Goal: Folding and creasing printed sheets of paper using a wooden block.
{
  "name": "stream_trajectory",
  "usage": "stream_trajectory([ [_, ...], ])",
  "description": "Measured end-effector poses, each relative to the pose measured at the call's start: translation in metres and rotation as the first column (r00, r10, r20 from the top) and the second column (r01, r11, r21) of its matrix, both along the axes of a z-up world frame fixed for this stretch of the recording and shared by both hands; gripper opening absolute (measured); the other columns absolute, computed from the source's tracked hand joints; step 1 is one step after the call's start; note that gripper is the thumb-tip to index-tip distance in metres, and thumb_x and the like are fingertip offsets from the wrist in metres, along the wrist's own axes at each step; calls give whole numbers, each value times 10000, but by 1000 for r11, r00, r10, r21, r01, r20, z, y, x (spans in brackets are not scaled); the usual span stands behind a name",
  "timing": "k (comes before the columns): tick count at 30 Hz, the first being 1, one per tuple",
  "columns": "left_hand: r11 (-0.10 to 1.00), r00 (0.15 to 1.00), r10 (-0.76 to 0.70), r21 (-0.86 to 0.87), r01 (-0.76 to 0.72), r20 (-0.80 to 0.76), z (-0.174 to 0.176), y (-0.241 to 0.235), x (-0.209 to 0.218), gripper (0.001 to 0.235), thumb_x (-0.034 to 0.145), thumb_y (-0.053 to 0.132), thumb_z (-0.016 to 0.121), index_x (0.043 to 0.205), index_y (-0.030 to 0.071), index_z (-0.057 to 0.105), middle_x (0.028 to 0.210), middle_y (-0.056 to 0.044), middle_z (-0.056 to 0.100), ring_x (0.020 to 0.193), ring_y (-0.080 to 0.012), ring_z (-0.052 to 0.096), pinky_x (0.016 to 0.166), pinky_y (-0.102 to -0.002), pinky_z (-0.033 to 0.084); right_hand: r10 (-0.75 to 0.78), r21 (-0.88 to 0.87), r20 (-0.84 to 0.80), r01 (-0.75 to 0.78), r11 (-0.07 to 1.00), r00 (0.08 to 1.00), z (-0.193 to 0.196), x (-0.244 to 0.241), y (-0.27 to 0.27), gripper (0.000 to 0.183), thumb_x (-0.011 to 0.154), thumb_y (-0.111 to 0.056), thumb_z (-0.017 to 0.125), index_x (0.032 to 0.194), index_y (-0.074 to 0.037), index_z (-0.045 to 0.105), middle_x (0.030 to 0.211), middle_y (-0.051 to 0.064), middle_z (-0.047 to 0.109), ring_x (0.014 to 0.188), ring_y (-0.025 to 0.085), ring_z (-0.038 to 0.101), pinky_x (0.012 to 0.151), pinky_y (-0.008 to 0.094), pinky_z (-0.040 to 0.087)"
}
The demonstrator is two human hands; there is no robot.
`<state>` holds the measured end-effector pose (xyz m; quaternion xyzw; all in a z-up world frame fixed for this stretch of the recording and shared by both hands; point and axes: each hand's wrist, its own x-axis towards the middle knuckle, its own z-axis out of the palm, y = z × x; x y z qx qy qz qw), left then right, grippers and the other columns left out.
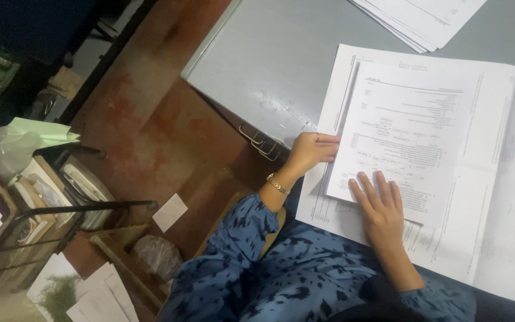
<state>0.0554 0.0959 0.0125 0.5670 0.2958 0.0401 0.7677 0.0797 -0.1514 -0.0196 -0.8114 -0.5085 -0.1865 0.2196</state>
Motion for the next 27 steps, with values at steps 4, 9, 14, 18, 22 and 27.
stream_trajectory([
  [4,1000,1000,-7,14,7,-14,12,0,-2,358,864,16,761,1217,-12,707,1117,-318,700,975,-399,714,829,-383,645,-1,7,-29,1,1000,1000,-4,0,1,465,1055,-92,464,1470,-245,608,1535,50,582,1461,343,485,1203,525,343],
  [9,1000,1000,-22,16,22,-5,14,0,-2,366,876,2,733,1237,-30,688,1157,-338,677,1005,-422,698,849,-405,638,-14,-14,-23,14,1000,1000,-6,-1,0,456,1049,-105,484,1465,-243,611,1527,56,588,1463,344,485,1204,532,346],
  [14,999,999,-38,12,38,-1,8,1,-1,362,884,3,726,1243,-27,687,1171,-336,673,1023,-418,693,856,-405,634,-8,-14,-14,7,1000,1000,-5,0,1,459,1059,-119,459,1478,-246,598,1536,54,577,1459,347,483,1197,536,348],
  [18,999,999,-41,23,41,-7,17,-1,-2,351,896,6,705,1244,-34,682,1172,-350,666,1035,-428,688,858,-414,634,-15,-37,24,15,999,1000,-6,0,0,469,1063,-116,447,1488,-261,584,1547,37,568,1465,335,480,1203,521,349],
  [22,999,999,-6,40,8,-40,11,-3,0,312,920,47,685,1224,-21,695,1152,-338,677,1014,-414,699,832,-405,646,-16,-35,-3,16,999,1000,-8,0,0,479,1062,-113,437,1492,-266,580,1546,41,568,1468,335,473,1203,526,343],
  [27,1000,999,-8,28,9,-32,15,-4,0,374,899,92,743,1242,-39,675,1155,-338,676,1025,-421,694,840,-413,641,-16,-58,-26,14,998,1000,-12,0,-2,481,1063,-136,432,1502,-284,560,1575,23,534,1496,322,431,1224,519,313],
])
